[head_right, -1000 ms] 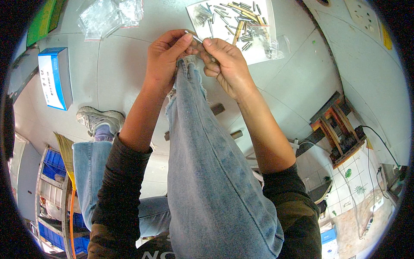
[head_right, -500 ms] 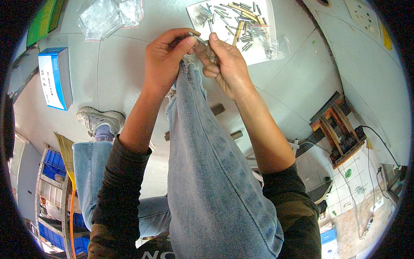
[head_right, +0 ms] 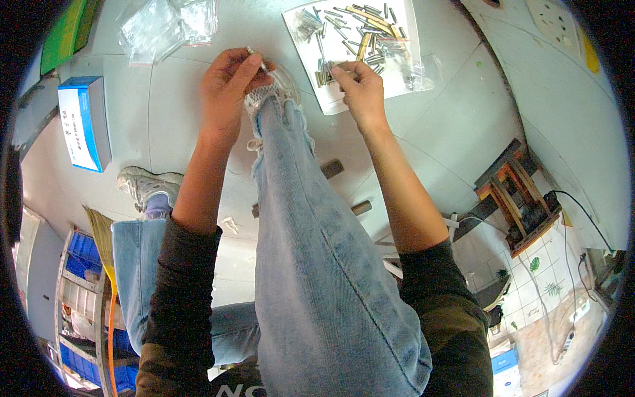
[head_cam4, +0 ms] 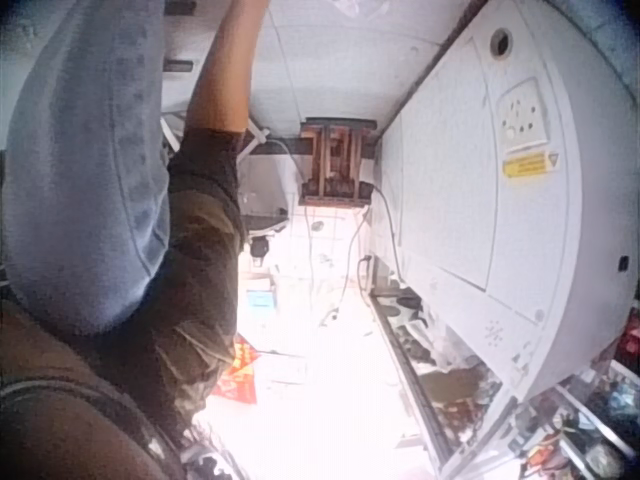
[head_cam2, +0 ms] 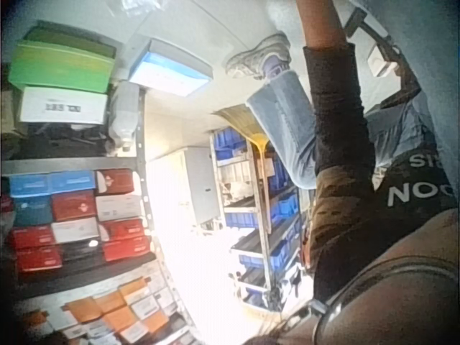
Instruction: The person sits on the floor and repeatedly picks up small metal fasteners and washers from a white tray and plastic bags. They insert washers onto the fasteners by hand, then place the assembled pieces back into the tray. The person handles items one at a time throughout the clip.
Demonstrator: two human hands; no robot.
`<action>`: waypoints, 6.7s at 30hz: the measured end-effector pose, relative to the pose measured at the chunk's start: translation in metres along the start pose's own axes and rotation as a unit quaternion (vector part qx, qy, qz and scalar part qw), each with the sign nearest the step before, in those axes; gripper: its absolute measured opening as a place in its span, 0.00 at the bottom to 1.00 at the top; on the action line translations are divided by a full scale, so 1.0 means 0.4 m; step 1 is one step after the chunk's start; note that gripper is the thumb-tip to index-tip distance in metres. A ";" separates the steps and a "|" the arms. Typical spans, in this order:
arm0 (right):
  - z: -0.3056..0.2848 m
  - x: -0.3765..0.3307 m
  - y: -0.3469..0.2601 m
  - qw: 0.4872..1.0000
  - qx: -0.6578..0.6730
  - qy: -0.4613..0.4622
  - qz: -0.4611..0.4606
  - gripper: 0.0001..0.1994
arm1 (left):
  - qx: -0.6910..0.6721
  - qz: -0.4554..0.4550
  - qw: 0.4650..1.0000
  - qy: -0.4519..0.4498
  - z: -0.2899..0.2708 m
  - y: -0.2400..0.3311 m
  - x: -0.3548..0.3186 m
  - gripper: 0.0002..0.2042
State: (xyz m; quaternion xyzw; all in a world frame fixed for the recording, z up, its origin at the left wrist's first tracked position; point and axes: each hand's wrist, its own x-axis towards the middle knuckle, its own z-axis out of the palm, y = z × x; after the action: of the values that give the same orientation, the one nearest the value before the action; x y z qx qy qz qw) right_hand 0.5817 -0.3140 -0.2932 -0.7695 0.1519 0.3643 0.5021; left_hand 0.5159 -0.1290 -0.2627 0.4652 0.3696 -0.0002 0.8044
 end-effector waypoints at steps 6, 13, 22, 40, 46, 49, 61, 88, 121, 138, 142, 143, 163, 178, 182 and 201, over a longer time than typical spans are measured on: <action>-0.027 0.060 0.062 0.992 0.122 -0.008 0.044 0.10 | 0.024 -0.051 0.998 -0.021 -0.019 -0.011 -0.015 0.11; 0.029 0.146 -0.028 0.967 -0.170 0.063 -0.180 0.09 | 0.019 -0.079 0.996 -0.032 -0.002 -0.015 -0.012 0.11; 0.088 0.289 -0.074 0.832 -0.477 0.070 -0.275 0.10 | 0.050 -0.085 0.995 -0.019 -0.008 -0.014 -0.010 0.11; 0.071 0.278 -0.052 0.778 -0.512 0.107 -0.349 0.11 | 0.000 -0.069 0.998 0.010 -0.029 -0.012 -0.007 0.12; 0.040 0.224 -0.108 0.912 -0.362 0.071 -0.179 0.11 | 0.020 -0.075 0.997 0.006 -0.030 0.002 -0.014 0.12; -0.013 0.151 -0.130 0.965 -0.225 -0.002 -0.131 0.10 | 0.047 -0.077 0.996 -0.019 -0.025 -0.001 -0.010 0.13; 0.021 -0.060 -0.190 0.961 -0.129 -0.139 -0.203 0.07 | 0.106 -0.049 0.988 -0.100 -0.022 -0.006 -0.019 0.12; 0.020 -0.089 -0.186 0.920 -0.269 -0.101 -0.266 0.10 | 0.352 0.126 0.917 -0.140 -0.009 0.044 -0.024 0.06; 0.008 -0.124 -0.117 0.946 -0.213 -0.095 -0.227 0.12 | 0.413 0.155 0.880 -0.176 -0.023 0.023 -0.025 0.06; 0.000 -0.137 -0.107 0.958 -0.228 -0.090 -0.150 0.10 | 0.402 0.163 0.883 -0.183 -0.008 0.007 -0.033 0.07; -0.004 -0.139 -0.111 0.951 -0.247 -0.112 -0.149 0.08 | 0.393 0.170 0.885 -0.181 -0.011 0.004 -0.027 0.07; -0.005 -0.139 -0.110 0.953 -0.237 -0.110 -0.152 0.08 | 0.391 0.167 0.887 -0.181 -0.011 0.004 -0.026 0.07; 0.006 -0.124 -0.110 0.972 -0.197 -0.070 -0.110 0.10 | 0.365 0.137 0.908 -0.153 0.010 0.021 -0.032 0.05; 0.054 0.093 0.018 0.908 -0.353 0.062 -0.215 0.13 | 0.243 0.075 0.961 -0.106 -0.007 -0.002 -0.024 0.06; 0.079 0.153 0.039 0.883 -0.418 0.063 -0.206 0.13 | 0.174 0.022 0.978 -0.110 -0.015 0.012 -0.025 0.06; 0.038 -0.048 -0.226 0.946 0.208 -0.248 0.009 0.05 | -0.008 -0.012 0.993 -0.117 0.030 0.062 -0.006 0.11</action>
State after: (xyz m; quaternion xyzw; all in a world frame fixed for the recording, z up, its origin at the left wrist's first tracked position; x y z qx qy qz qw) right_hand 0.6165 -0.2623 -0.2233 -0.5325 0.1016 0.5081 0.6693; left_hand 0.5297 -0.1249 -0.2393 0.4511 0.2787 -0.0608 0.8457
